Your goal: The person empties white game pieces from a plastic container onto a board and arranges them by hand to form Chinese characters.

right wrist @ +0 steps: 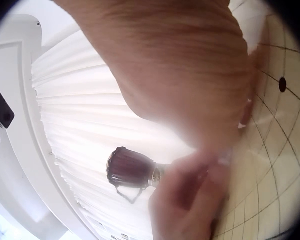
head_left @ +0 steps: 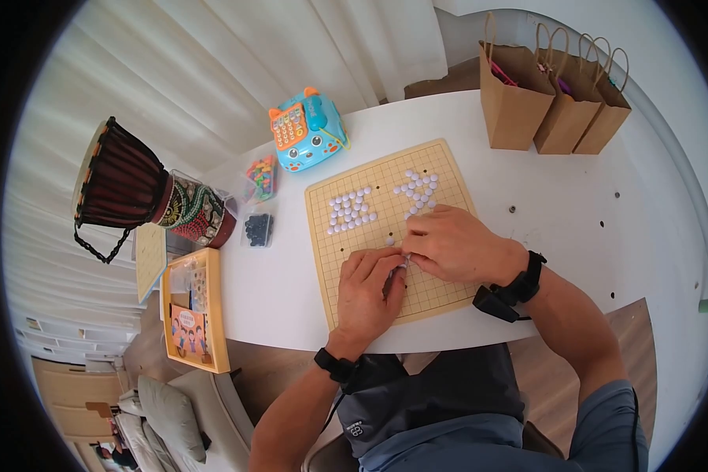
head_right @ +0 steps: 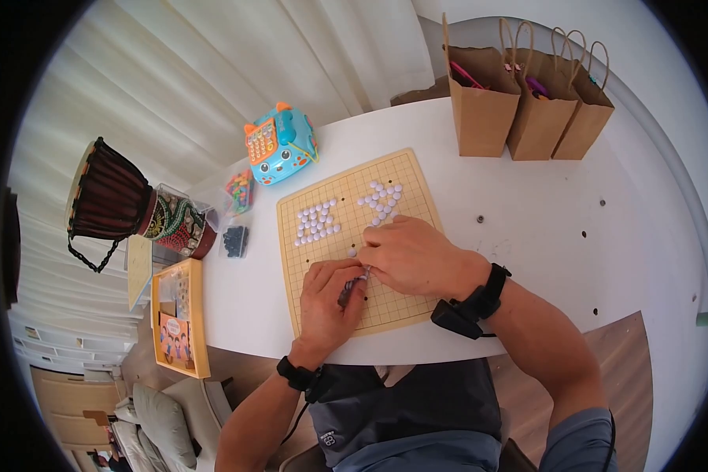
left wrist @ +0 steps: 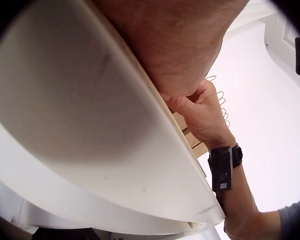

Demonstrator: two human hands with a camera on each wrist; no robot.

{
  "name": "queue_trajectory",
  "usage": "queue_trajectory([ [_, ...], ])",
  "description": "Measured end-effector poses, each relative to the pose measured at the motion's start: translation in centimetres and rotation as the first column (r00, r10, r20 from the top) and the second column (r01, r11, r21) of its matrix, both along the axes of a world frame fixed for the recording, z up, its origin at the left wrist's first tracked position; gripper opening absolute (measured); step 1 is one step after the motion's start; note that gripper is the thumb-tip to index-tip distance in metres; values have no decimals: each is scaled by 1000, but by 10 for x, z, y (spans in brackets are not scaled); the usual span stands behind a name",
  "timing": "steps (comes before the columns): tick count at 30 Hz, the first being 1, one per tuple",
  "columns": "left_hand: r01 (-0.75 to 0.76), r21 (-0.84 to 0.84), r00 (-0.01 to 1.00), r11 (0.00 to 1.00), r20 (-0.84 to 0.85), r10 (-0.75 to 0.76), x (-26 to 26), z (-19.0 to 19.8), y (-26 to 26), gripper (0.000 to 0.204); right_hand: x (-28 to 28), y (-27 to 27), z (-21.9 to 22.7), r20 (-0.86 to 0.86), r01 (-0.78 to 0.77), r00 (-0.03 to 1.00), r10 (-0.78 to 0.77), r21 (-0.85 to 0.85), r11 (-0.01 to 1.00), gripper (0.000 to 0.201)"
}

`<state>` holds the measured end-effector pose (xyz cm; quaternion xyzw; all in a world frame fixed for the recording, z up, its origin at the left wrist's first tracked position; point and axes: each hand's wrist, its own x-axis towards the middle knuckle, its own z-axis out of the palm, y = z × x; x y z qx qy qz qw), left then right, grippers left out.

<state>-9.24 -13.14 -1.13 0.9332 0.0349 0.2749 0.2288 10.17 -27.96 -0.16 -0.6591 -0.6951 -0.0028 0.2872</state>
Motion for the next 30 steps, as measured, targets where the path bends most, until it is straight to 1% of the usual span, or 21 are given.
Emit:
queue_trajectory([
  [2,5,4,1000,1000,3,-5,0,0,1,24,3,-3,5,-14,-2,1000,2,-14,1000,10],
  [4,3,-8,1000,1000,-21,-4,-2,-2,2,27,12,-10,12,-4,-11,1000,11,-91,996,8],
  [5,2,-7,1000,1000,-20,-2,-2,-2,1,27,17,-15,16,-3,-12,1000,12,-90,996,8],
  [7,0,-10,1000,1000,-10,0,-2,-2,1,27,29,-21,24,-118,130,979,-166,-262,956,7],
  [8,-2,-11,1000,1000,-11,2,-2,-1,0,27,35,-22,24,-118,128,979,-164,-263,956,7],
  [10,-5,-3,1000,1000,-3,5,-1,1,-1,23,44,-24,24,-179,246,939,-292,-242,939,8],
  [14,3,-1,1000,1000,-13,-3,-1,-2,1,27,47,-23,21,-193,307,915,-354,-238,922,9],
  [15,3,-5,1000,1000,-14,-4,-1,-2,1,27,47,-22,19,-193,306,915,-354,-237,922,9],
  [17,1,-9,1000,1000,-15,-2,-2,-2,1,27,46,-20,15,-157,343,918,-364,-144,928,10],
  [20,-4,-15,1000,1000,-20,4,-2,-2,0,27,45,-18,12,-156,366,911,-382,-121,923,10],
  [23,-4,-7,1000,1000,-16,4,-1,-2,1,27,45,-17,12,-178,368,903,-391,-145,918,11],
  [30,0,-2,1000,1000,-2,0,-1,1,-1,24,44,-16,11,-177,372,903,-392,-138,918,13],
])
